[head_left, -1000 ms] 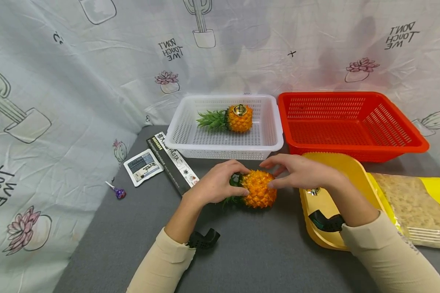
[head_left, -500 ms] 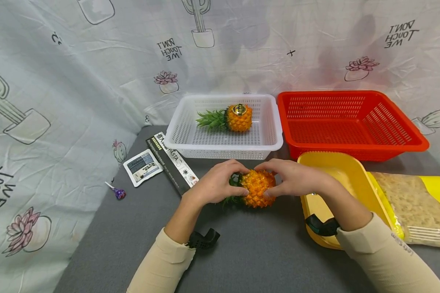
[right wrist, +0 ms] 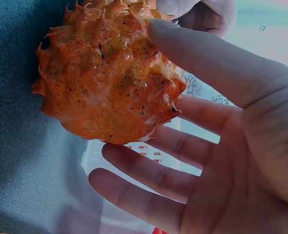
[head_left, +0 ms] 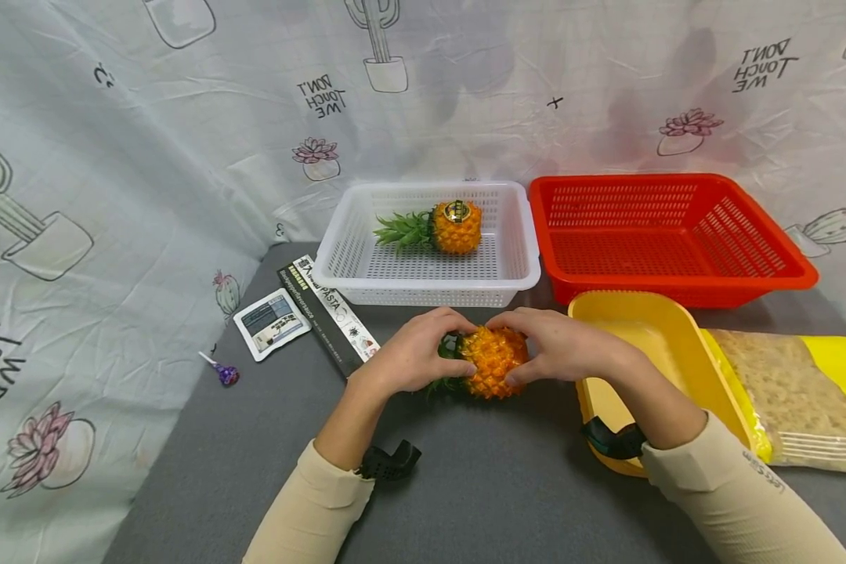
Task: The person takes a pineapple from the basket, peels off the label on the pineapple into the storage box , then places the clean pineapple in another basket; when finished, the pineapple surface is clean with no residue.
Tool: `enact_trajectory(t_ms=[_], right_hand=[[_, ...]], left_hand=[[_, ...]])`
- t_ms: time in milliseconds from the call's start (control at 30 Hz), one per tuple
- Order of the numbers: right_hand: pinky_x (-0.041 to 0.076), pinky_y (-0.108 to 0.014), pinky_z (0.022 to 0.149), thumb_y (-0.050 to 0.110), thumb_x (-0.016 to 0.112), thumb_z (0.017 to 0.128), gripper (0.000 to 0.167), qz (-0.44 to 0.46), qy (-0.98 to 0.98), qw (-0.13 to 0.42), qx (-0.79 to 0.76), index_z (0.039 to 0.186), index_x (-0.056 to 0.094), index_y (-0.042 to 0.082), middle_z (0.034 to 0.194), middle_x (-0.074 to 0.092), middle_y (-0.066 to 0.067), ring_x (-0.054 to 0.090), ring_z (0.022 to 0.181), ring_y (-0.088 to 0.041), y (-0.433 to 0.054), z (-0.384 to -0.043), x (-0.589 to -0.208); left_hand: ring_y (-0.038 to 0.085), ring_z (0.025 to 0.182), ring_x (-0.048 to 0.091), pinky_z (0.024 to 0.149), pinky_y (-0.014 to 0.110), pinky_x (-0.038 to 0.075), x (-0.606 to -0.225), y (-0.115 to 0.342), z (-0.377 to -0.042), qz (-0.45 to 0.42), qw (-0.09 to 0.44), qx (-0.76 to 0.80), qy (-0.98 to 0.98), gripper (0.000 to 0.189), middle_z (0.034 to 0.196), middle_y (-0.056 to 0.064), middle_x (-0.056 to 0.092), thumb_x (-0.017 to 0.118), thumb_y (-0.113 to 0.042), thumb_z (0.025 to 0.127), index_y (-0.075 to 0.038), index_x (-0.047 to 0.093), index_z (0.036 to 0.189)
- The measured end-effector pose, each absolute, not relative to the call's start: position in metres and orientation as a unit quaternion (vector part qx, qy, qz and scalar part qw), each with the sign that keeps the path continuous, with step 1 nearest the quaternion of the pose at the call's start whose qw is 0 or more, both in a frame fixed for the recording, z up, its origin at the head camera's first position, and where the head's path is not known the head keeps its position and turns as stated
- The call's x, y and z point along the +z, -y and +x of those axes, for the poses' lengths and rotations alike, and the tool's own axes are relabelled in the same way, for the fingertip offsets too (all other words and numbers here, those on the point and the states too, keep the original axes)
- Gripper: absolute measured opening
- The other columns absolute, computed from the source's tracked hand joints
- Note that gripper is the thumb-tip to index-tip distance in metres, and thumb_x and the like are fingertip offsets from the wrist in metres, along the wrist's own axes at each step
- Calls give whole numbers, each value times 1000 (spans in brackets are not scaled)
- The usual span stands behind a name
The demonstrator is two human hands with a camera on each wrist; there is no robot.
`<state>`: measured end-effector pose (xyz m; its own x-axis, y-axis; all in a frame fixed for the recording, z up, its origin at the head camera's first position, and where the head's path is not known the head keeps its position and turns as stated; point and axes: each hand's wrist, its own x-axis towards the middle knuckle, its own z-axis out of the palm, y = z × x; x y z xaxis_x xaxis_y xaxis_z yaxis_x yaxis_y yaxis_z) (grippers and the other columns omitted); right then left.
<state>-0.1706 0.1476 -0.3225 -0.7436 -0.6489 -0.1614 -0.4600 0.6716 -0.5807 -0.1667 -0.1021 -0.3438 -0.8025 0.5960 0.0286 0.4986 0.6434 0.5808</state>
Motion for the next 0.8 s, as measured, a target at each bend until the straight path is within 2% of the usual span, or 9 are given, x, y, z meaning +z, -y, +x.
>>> enact_trajectory(t_ms=[300, 800], right_hand=[[56, -42, 92, 33, 87, 83, 69, -314, -897, 168, -264, 141, 58, 9, 127, 65, -7, 59, 105, -22, -146, -171, -325], [57, -46, 96, 26, 90, 80, 75, -317, -891, 179, -270, 143, 54, 9, 126, 65, -7, 60, 107, -23, -146, -172, -325]], left_hand=[[20, 123, 62, 108, 40, 49, -345, 102, -167, 301, 86, 295, -903, 50, 132, 3, 65, 83, -30, 89, -11, 67, 133], [21, 125, 61, 110, 40, 49, -345, 103, -168, 300, 82, 300, -902, 50, 132, 3, 65, 84, -30, 89, -11, 67, 132]])
